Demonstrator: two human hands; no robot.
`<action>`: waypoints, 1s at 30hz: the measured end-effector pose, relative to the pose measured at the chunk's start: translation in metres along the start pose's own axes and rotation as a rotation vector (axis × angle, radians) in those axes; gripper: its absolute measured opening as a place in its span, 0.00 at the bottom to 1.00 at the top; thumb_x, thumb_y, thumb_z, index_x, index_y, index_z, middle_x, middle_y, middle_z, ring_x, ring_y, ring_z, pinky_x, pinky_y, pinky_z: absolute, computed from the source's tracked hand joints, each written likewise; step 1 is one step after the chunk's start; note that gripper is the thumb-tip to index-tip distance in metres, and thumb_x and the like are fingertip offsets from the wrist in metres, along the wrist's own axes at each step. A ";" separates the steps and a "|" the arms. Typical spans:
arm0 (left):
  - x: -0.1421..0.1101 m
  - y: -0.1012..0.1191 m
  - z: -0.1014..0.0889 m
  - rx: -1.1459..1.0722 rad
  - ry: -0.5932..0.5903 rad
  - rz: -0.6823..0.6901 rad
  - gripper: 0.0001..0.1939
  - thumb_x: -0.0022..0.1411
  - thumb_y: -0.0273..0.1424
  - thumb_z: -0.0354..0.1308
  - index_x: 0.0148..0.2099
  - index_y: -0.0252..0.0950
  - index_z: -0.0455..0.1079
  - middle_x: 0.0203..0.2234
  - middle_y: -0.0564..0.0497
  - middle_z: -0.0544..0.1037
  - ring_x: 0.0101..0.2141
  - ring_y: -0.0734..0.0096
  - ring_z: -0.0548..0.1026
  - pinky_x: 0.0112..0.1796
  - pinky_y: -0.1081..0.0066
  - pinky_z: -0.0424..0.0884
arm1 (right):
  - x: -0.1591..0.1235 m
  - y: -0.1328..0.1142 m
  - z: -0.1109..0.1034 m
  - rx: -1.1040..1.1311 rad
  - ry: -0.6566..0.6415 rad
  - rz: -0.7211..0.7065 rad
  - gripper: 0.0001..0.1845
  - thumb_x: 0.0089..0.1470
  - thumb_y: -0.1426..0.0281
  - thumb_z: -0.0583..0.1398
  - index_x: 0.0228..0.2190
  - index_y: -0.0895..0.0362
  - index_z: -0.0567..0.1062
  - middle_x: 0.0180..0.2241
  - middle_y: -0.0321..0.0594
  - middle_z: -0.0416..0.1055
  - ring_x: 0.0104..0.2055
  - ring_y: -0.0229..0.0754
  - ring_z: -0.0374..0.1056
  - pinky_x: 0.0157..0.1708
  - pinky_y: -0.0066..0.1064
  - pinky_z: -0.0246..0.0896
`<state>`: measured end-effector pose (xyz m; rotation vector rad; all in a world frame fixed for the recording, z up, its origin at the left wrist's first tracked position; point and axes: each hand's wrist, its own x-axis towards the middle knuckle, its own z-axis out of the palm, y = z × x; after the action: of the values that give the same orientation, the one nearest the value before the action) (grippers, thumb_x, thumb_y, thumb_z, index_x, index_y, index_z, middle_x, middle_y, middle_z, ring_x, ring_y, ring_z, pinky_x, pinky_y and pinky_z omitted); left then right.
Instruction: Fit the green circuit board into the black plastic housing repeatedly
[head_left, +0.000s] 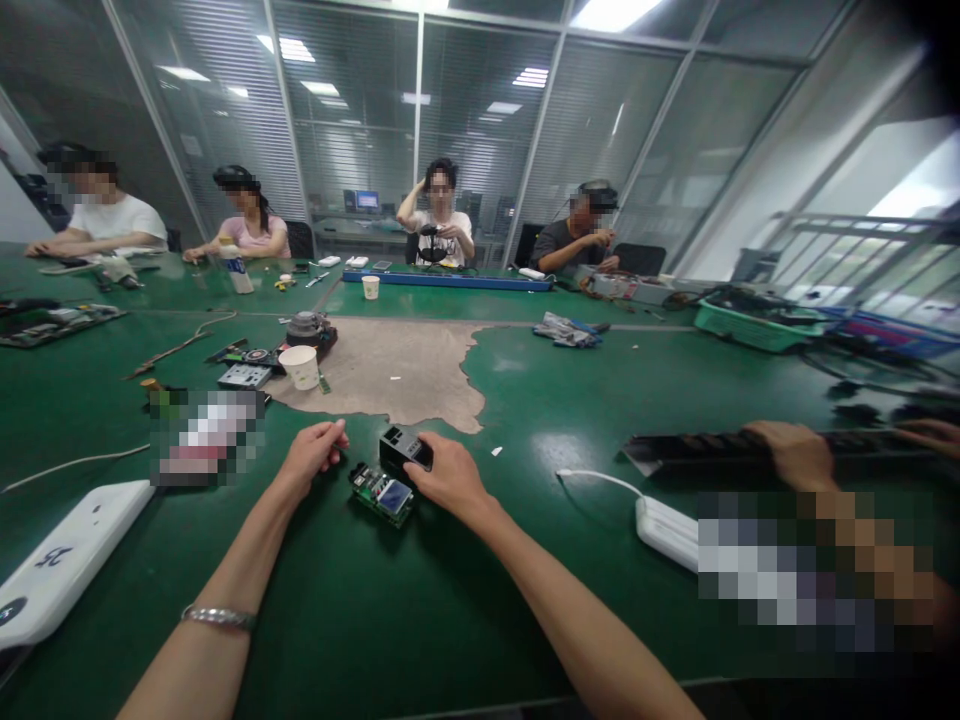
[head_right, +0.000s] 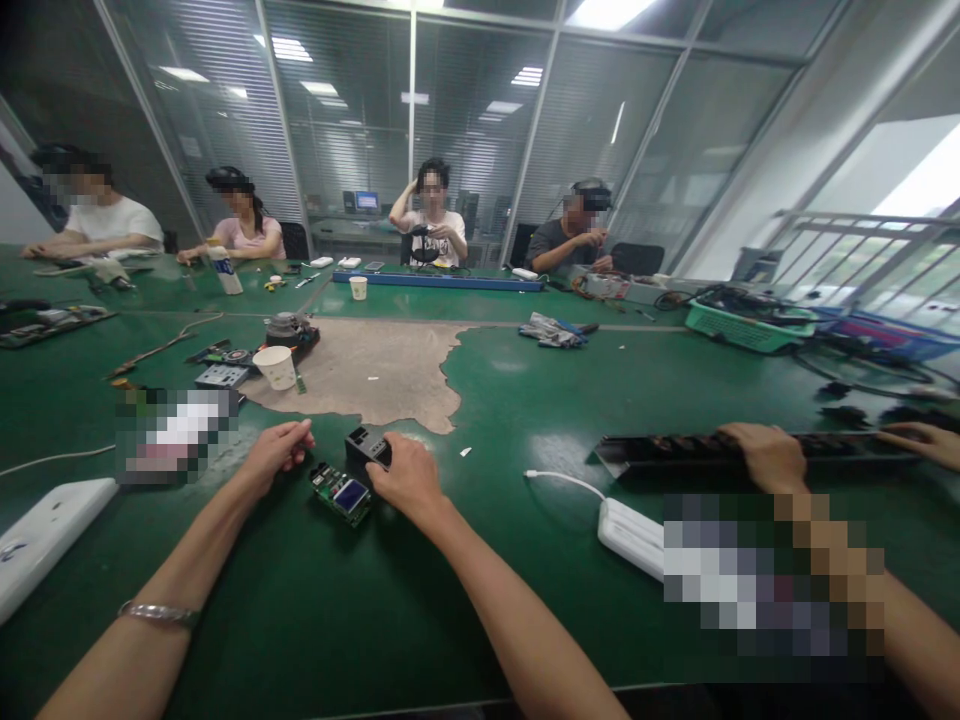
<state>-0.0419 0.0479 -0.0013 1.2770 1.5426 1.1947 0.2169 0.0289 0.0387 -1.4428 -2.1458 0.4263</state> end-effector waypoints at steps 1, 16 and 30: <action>0.000 -0.001 0.000 0.000 -0.002 0.001 0.24 0.54 0.53 0.55 0.29 0.35 0.70 0.23 0.51 0.74 0.18 0.77 0.67 0.15 0.78 0.55 | 0.000 0.002 0.002 -0.016 -0.013 -0.014 0.20 0.49 0.63 0.62 0.45 0.56 0.72 0.40 0.44 0.74 0.41 0.46 0.68 0.42 0.34 0.59; 0.003 -0.002 0.000 -0.002 -0.016 -0.017 0.24 0.55 0.53 0.54 0.28 0.35 0.70 0.18 0.53 0.71 0.16 0.78 0.64 0.15 0.79 0.53 | -0.005 -0.021 -0.024 0.254 0.026 -0.083 0.22 0.53 0.59 0.59 0.49 0.53 0.70 0.42 0.40 0.75 0.41 0.43 0.71 0.41 0.32 0.63; 0.001 -0.001 0.001 0.002 -0.003 0.012 0.24 0.56 0.52 0.54 0.28 0.34 0.70 0.20 0.52 0.72 0.17 0.78 0.65 0.15 0.79 0.54 | -0.034 -0.049 -0.023 -0.051 -0.070 -0.255 0.29 0.52 0.57 0.60 0.53 0.54 0.66 0.42 0.45 0.73 0.44 0.50 0.69 0.44 0.38 0.61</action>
<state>-0.0413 0.0487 -0.0028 1.2907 1.5361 1.1986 0.2025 -0.0219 0.0748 -1.1741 -2.3738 0.3334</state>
